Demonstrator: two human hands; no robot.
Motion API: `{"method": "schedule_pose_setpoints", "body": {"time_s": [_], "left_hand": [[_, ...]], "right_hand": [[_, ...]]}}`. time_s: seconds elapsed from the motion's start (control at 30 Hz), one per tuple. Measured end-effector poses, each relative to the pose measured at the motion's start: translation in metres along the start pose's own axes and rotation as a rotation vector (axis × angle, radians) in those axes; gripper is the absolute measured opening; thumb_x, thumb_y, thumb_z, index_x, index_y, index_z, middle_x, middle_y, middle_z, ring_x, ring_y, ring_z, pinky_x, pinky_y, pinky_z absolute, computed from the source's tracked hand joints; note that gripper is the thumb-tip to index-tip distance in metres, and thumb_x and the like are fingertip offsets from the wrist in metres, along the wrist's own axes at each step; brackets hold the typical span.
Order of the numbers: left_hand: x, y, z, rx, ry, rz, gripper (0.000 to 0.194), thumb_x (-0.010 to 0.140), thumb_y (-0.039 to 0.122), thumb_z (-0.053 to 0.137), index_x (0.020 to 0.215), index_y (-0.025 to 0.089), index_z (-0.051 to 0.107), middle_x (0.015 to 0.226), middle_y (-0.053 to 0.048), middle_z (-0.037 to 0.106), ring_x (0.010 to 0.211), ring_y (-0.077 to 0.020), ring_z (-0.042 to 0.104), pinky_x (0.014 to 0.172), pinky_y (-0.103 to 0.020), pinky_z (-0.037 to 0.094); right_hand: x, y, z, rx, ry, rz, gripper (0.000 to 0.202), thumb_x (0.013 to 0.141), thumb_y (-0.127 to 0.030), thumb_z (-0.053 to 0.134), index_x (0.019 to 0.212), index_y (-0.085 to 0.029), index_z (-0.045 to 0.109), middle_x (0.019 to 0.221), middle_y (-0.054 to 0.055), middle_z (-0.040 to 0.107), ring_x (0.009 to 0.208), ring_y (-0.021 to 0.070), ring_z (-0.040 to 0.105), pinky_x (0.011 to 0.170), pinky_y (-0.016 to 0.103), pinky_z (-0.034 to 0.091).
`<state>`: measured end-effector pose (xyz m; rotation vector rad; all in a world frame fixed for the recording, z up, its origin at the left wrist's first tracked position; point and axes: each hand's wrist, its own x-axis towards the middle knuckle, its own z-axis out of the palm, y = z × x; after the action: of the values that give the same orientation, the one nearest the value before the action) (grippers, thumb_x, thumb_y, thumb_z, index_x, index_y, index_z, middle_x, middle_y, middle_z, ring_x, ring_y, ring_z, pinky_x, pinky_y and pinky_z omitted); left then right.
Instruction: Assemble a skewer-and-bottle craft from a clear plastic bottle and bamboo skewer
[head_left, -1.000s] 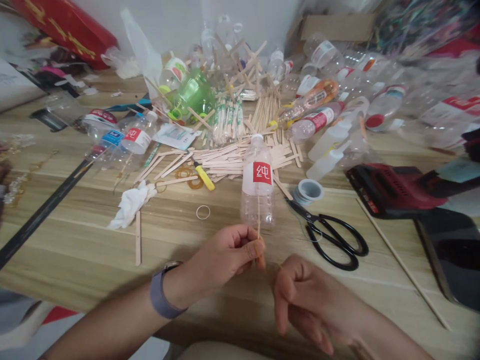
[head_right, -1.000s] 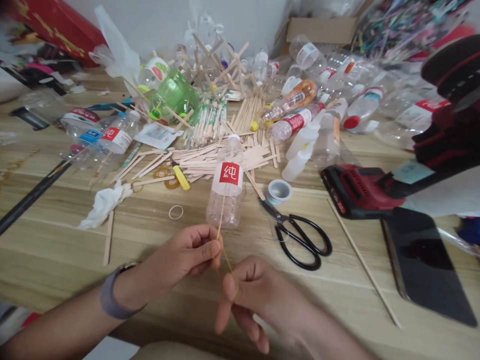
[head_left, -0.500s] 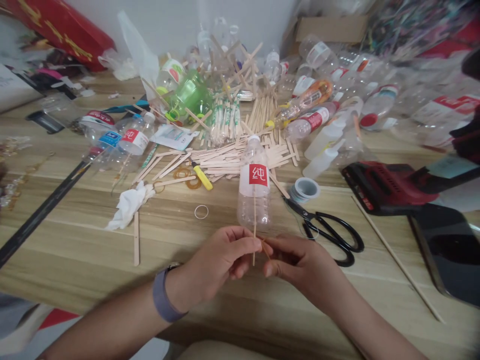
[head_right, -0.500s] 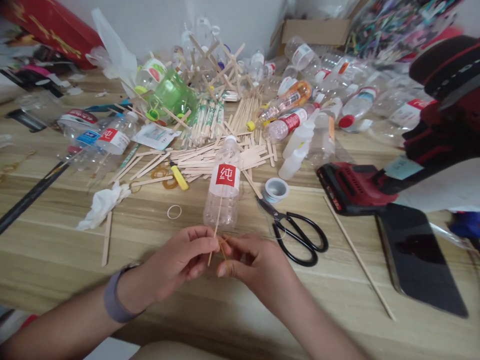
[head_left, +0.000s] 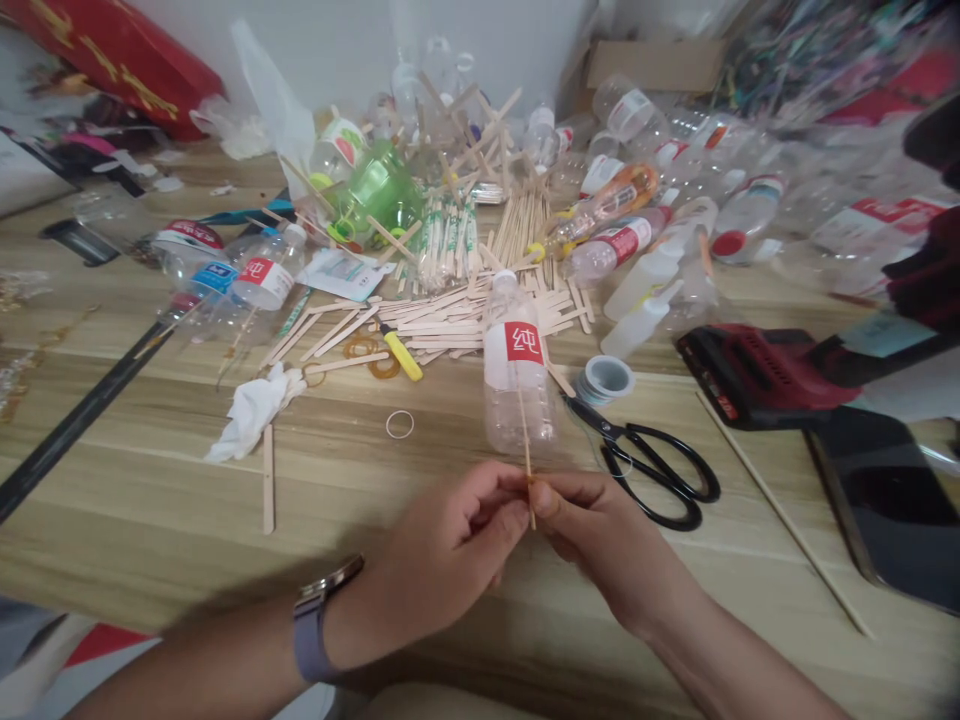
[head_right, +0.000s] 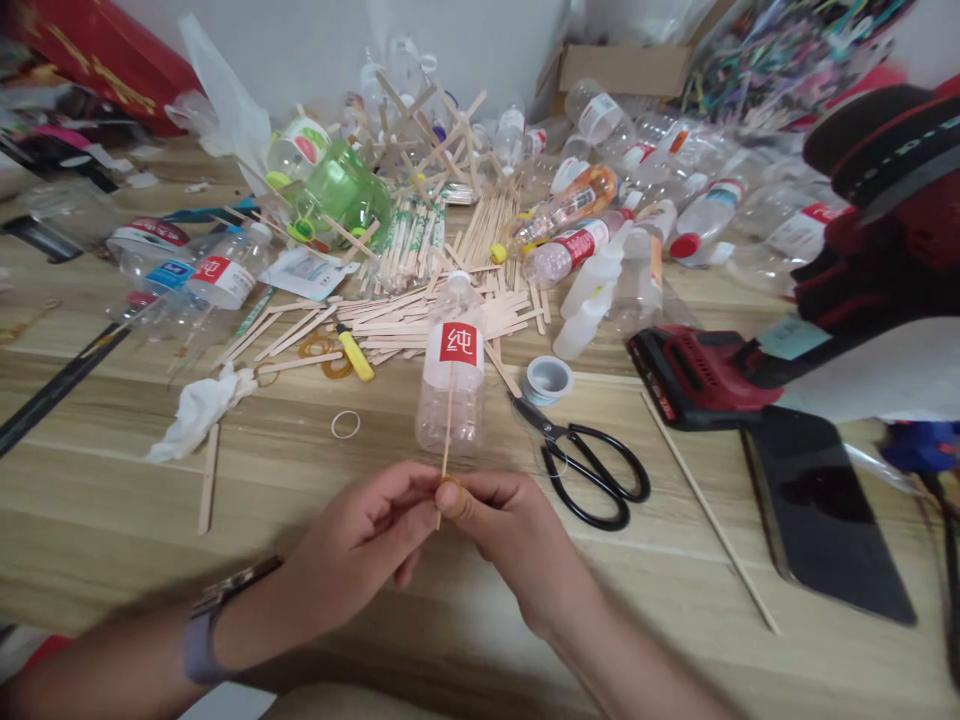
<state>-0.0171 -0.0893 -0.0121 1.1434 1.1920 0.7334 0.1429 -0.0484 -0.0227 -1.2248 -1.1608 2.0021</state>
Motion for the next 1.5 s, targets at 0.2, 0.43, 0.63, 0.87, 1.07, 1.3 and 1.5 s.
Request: {"method": "schedule_pose_setpoints", "body": {"time_s": [0.2, 0.43, 0.63, 0.87, 1.07, 1.3, 1.5], "left_hand": [[-0.005, 0.004, 0.003, 0.026, 0.005, 0.007, 0.022, 0.091, 0.035, 0.053, 0.109, 0.022, 0.055, 0.079, 0.001, 0.069, 0.059, -0.0085, 0.052, 0.056, -0.020, 0.042], [-0.007, 0.009, 0.001, 0.047, -0.020, -0.048, 0.033, 0.091, 0.032, 0.052, 0.123, 0.022, 0.052, 0.084, 0.000, 0.071, 0.049, -0.0058, 0.050, 0.048, -0.019, 0.040], [-0.004, 0.009, 0.000, -0.023, -0.070, -0.093, 0.037, 0.089, 0.027, 0.052, 0.125, 0.024, 0.054, 0.083, 0.002, 0.068, 0.045, -0.0044, 0.048, 0.043, -0.017, 0.039], [-0.002, 0.011, -0.004, -0.130, 0.067, -0.107, 0.022, 0.084, 0.031, 0.057, 0.102, 0.020, 0.061, 0.071, 0.004, 0.060, 0.043, -0.0045, 0.043, 0.040, -0.017, 0.036], [0.010, 0.019, -0.015, 0.054, 0.271, -0.041, 0.017, 0.080, 0.029, 0.059, 0.083, 0.019, 0.071, 0.068, 0.002, 0.064, 0.055, -0.0087, 0.051, 0.048, -0.019, 0.038], [0.020, 0.019, -0.024, 0.289, 0.248, 0.002, 0.022, 0.082, 0.029, 0.058, 0.090, 0.019, 0.076, 0.085, -0.001, 0.076, 0.078, -0.0161, 0.065, 0.066, -0.023, 0.045], [0.022, 0.027, -0.037, 0.460, 0.014, -0.127, 0.035, 0.079, 0.043, 0.063, 0.059, 0.015, 0.073, 0.041, 0.006, 0.040, 0.042, -0.0064, 0.035, 0.043, -0.020, 0.019]], "right_hand": [[0.002, -0.004, -0.001, 0.134, -0.118, 0.139, 0.045, 0.061, -0.054, 0.080, 0.053, -0.015, 0.061, 0.046, -0.008, 0.035, 0.043, 0.0043, 0.015, 0.043, 0.026, 0.006], [0.002, -0.006, 0.004, 0.147, -0.066, 0.168, 0.039, 0.061, -0.047, 0.081, 0.053, -0.015, 0.061, 0.045, -0.007, 0.039, 0.044, 0.0052, 0.019, 0.045, 0.026, 0.009], [0.001, -0.002, 0.006, 0.128, 0.029, 0.061, 0.044, 0.070, -0.048, 0.074, 0.049, -0.017, 0.052, 0.046, -0.004, 0.045, 0.046, 0.0072, 0.031, 0.047, 0.026, 0.017], [0.004, -0.005, 0.002, 0.153, 0.199, -0.010, 0.041, 0.068, -0.045, 0.077, 0.055, -0.019, 0.049, 0.044, -0.011, 0.030, 0.041, 0.0045, 0.018, 0.041, 0.023, 0.013], [0.000, -0.004, 0.004, 0.255, 0.164, -0.071, 0.035, 0.071, -0.043, 0.077, 0.060, -0.018, 0.055, 0.046, -0.009, 0.036, 0.043, 0.0053, 0.026, 0.042, 0.022, 0.017], [-0.005, 0.004, 0.008, 0.220, 0.084, -0.179, 0.029, 0.079, -0.042, 0.072, 0.066, -0.019, 0.059, 0.053, -0.007, 0.041, 0.049, 0.0067, 0.032, 0.046, 0.021, 0.024], [-0.008, 0.003, 0.010, -0.036, 0.023, -0.285, 0.034, 0.086, -0.046, 0.062, 0.066, -0.019, 0.057, 0.054, -0.006, 0.041, 0.048, 0.0086, 0.031, 0.045, 0.023, 0.025]]}}
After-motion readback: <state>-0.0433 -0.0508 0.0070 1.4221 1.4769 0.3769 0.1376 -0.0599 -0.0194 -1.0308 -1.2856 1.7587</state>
